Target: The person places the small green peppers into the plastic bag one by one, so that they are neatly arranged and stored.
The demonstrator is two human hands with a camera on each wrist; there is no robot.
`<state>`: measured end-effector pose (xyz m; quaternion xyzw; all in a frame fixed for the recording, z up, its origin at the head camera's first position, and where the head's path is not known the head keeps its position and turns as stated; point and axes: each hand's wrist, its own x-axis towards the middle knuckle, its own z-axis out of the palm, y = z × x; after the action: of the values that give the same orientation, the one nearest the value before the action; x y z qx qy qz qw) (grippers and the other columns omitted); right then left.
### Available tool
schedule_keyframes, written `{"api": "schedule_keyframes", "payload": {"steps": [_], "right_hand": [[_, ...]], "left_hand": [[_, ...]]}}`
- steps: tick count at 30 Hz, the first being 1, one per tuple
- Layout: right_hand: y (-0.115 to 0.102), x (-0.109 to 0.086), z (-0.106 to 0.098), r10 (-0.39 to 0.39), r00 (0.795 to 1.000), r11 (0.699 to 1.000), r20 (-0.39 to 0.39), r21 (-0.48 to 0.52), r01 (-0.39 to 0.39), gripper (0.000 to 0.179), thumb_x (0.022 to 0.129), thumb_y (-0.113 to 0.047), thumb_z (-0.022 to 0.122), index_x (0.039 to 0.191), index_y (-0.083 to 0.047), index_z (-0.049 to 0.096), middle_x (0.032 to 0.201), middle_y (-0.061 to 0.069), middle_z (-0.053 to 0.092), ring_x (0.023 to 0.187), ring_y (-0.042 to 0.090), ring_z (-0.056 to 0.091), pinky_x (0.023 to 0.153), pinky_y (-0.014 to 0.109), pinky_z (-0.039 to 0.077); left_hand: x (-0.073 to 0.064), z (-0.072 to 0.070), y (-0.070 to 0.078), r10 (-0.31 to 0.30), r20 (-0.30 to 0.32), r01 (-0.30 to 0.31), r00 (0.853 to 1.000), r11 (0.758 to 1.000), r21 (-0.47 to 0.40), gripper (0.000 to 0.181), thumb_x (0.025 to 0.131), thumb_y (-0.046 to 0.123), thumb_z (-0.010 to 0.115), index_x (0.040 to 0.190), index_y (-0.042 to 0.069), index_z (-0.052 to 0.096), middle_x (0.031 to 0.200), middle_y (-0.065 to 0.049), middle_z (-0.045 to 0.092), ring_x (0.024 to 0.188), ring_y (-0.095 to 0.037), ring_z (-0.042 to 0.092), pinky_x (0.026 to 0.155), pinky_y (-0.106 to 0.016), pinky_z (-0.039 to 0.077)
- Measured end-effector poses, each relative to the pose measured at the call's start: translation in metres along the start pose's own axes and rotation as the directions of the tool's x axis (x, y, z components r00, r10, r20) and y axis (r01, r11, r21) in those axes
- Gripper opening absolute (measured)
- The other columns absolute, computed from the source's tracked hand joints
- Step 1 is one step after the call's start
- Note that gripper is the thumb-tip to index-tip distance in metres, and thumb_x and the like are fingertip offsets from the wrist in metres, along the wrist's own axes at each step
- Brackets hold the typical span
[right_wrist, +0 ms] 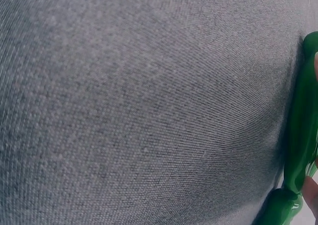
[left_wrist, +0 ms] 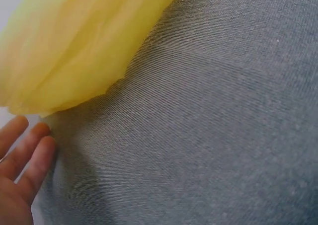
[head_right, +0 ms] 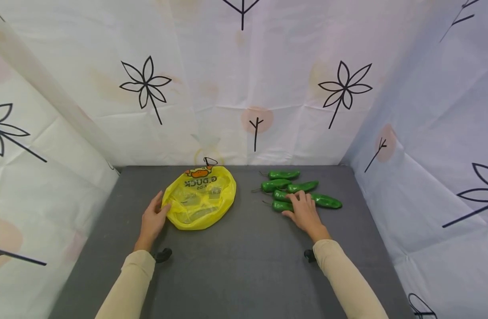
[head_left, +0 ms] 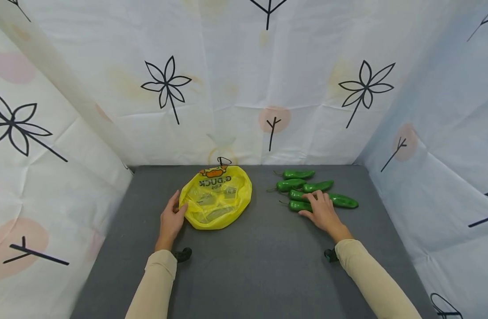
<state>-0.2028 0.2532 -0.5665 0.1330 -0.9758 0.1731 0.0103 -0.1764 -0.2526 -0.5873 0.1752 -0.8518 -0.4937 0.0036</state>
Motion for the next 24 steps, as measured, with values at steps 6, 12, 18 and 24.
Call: {"api": "schedule_keyframes", "payload": {"steps": [6, 12, 18, 24], "right_hand": [[-0.001, 0.000, 0.000, -0.011, 1.000, 1.000, -0.016, -0.011, 0.010, 0.048, 0.089, -0.030, 0.079, 0.130, -0.013, 0.062, 0.124, 0.020, 0.053, 0.105, 0.040, 0.046, 0.088, 0.053, 0.038], [-0.004, 0.000, -0.001, -0.018, 1.000, 0.999, 0.010, -0.043, 0.018, 0.044, 0.088, -0.028, 0.079, 0.128, -0.013, 0.067, 0.120, 0.019, 0.053, 0.102, 0.037, 0.047, 0.083, 0.049, 0.037], [-0.005, -0.001, -0.002, -0.018, 0.999, 0.997, 0.049, -0.074, 0.022, 0.045, 0.090, -0.024, 0.078, 0.132, -0.015, 0.066, 0.122, 0.018, 0.055, 0.105, 0.038, 0.050, 0.083, 0.051, 0.039], [-0.006, -0.001, -0.005, -0.032, 0.998, 0.996, 0.053, -0.083, 0.037, 0.045, 0.090, -0.024, 0.078, 0.133, -0.015, 0.066, 0.118, 0.015, 0.058, 0.102, 0.036, 0.051, 0.082, 0.049, 0.039]], "left_hand": [[0.003, 0.006, -0.008, -0.015, -0.056, 0.008, 0.998, 0.994, -0.111, 0.061, 0.103, 0.043, 0.056, 0.159, 0.041, 0.033, 0.158, -0.007, 0.048, 0.131, -0.031, 0.055, 0.106, -0.052, 0.047], [0.004, 0.012, -0.017, -0.043, -0.089, 0.024, 0.995, 0.977, -0.211, 0.057, 0.101, 0.044, 0.061, 0.155, 0.040, 0.043, 0.153, -0.007, 0.054, 0.129, -0.025, 0.059, 0.088, -0.021, 0.052], [0.002, 0.010, -0.023, -0.067, -0.100, 0.038, 0.993, 0.963, -0.267, 0.055, 0.098, 0.043, 0.066, 0.150, 0.040, 0.050, 0.153, 0.000, 0.055, 0.135, -0.021, 0.055, 0.078, -0.006, 0.045], [0.002, 0.008, -0.023, -0.071, -0.087, 0.043, 0.994, 0.956, -0.289, 0.057, 0.097, 0.044, 0.067, 0.152, 0.038, 0.049, 0.155, 0.002, 0.053, 0.134, -0.017, 0.056, 0.078, -0.008, 0.048]]}}
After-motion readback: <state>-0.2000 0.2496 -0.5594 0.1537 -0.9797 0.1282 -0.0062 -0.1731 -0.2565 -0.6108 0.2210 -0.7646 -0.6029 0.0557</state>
